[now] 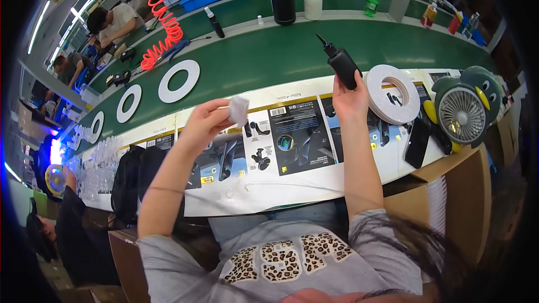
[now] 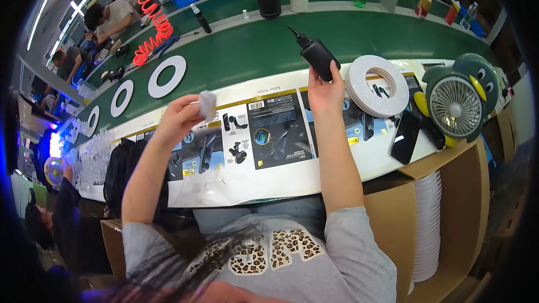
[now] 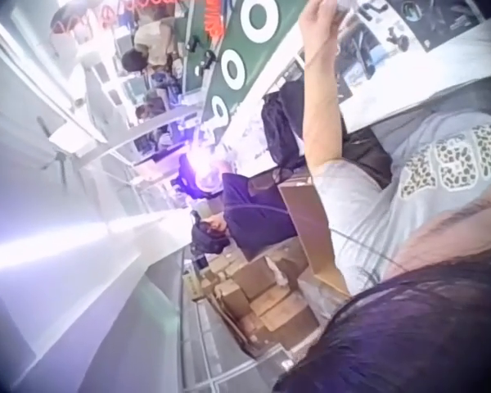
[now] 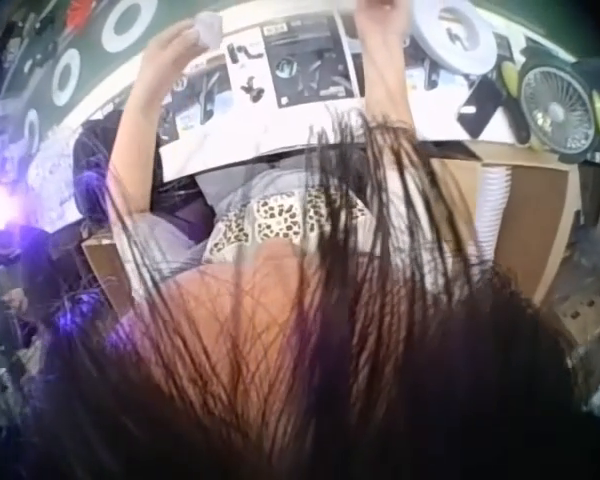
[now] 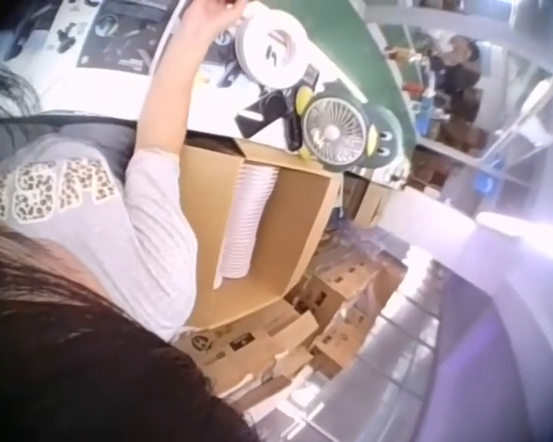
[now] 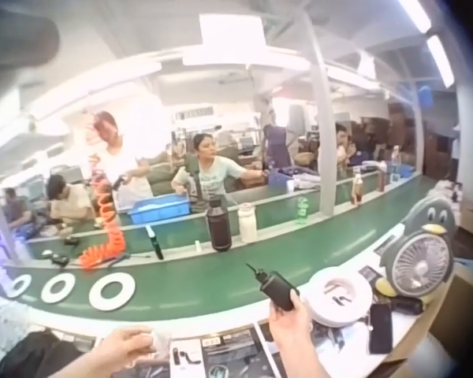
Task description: Applying adhesive to a circular light fixture component.
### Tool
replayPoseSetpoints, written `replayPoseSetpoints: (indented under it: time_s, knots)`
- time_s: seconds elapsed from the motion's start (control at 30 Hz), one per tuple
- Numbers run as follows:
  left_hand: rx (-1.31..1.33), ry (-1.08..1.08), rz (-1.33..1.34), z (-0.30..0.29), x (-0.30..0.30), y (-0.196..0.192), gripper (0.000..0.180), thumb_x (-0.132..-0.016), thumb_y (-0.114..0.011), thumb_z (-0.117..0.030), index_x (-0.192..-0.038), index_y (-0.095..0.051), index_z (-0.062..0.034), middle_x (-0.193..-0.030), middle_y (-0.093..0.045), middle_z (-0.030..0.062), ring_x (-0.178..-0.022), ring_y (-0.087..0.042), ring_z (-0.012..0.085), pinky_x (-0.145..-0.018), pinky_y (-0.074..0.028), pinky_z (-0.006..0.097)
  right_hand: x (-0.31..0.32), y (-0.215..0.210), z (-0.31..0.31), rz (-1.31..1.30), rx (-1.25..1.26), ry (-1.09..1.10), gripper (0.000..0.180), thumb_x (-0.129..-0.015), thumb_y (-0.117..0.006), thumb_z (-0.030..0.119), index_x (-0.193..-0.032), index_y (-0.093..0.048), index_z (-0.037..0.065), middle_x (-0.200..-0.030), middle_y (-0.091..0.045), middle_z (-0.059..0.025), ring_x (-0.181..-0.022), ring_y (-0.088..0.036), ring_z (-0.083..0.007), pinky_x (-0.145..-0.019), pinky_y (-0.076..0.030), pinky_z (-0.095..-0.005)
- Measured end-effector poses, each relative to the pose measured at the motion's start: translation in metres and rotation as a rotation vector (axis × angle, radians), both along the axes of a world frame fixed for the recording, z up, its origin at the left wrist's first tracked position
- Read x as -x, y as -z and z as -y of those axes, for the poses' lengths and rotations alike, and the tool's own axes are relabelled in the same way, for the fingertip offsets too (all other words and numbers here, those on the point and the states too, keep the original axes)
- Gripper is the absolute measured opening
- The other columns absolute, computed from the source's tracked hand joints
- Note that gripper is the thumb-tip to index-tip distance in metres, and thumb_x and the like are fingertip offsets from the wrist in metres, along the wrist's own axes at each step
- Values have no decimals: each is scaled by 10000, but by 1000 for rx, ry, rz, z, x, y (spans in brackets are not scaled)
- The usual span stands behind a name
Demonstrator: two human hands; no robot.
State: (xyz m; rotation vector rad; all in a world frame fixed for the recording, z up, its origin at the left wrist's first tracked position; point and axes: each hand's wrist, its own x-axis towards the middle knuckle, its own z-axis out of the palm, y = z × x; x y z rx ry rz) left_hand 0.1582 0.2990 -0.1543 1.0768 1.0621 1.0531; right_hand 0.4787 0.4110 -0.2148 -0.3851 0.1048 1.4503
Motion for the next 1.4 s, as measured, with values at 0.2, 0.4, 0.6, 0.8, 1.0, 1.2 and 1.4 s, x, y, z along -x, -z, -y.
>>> replayPoseSetpoints:
  time_s: [0.2, 0.4, 0.6, 0.8, 1.0, 1.2, 1.4]
  knots:
    - [-71, 346, -780, 111, 87, -71, 126, -846, -648, -58, -946, -706, -7, -746, -665, 29, -646, -566, 71, -606, -465, 237, 12, -1, 1, -9, 9, -41, 316, -916, -620, 161, -1120, -494, -44, -1121, -547, -151, -1089, -558, -240, -986, -495, -341]
    - [295, 553, -1149, 213, 120, -54, 188, -773, -603, -115, -902, -739, -108, -793, -702, 105, -716, -685, 256, -688, -531, 322, 7, 5, -1, 8, -10, -43, 305, -908, -631, 159, -1105, -504, -36, -1103, -554, -143, -1059, -570, -234, -966, -510, -341]
    - [421, 469, -1370, 270, 133, 25, 190, -741, -598, -172, -844, -742, -102, -787, -683, 147, -747, -663, 329, -720, -531, 403, 15, 1, 2, 29, 3, -53, 307, -908, -635, 171, -1108, -506, -23, -1107, -557, -136, -1064, -569, -234, -968, -506, -343]
    - [658, 598, -1523, 287, 138, 47, 335, -836, -508, -369, -1004, -721, -174, -1048, -679, 147, -1041, -622, 334, -953, -453, 467, 11, 6, 0, 36, 11, -55, 308, -909, -630, 177, -1126, -509, -5, -1124, -551, -132, -1082, -563, -239, -976, -496, -345]
    - [740, 586, -1897, 257, 106, 21, 502, -872, -508, -525, -1138, -670, -130, -1149, -644, 170, -1237, -500, 337, -1056, -356, 490, 10, 7, -4, 12, 25, -33, 279, -895, -649, 176, -1092, -536, 13, -1101, -576, -124, -1062, -579, -245, -967, -501, -354]
    - [511, 593, -1792, 249, 119, 8, 446, -860, -553, -455, -1127, -667, -117, -1129, -651, 165, -1161, -542, 327, -1024, -391, 467, 9, 11, -2, -15, 32, -57, 272, -886, -659, 175, -1081, -541, 26, -1083, -584, -113, -1047, -584, -241, -964, -500, -355]
    - [299, 701, -1688, 279, 164, 15, 394, -848, -598, -386, -1116, -664, -104, -1110, -658, 159, -1084, -584, 317, -991, -425, 445, 6, 14, -1, -75, 15, -62, 320, -853, -701, 155, -1087, -518, 37, -1082, -543, -119, -1018, -563, -240, -959, -496, -358]
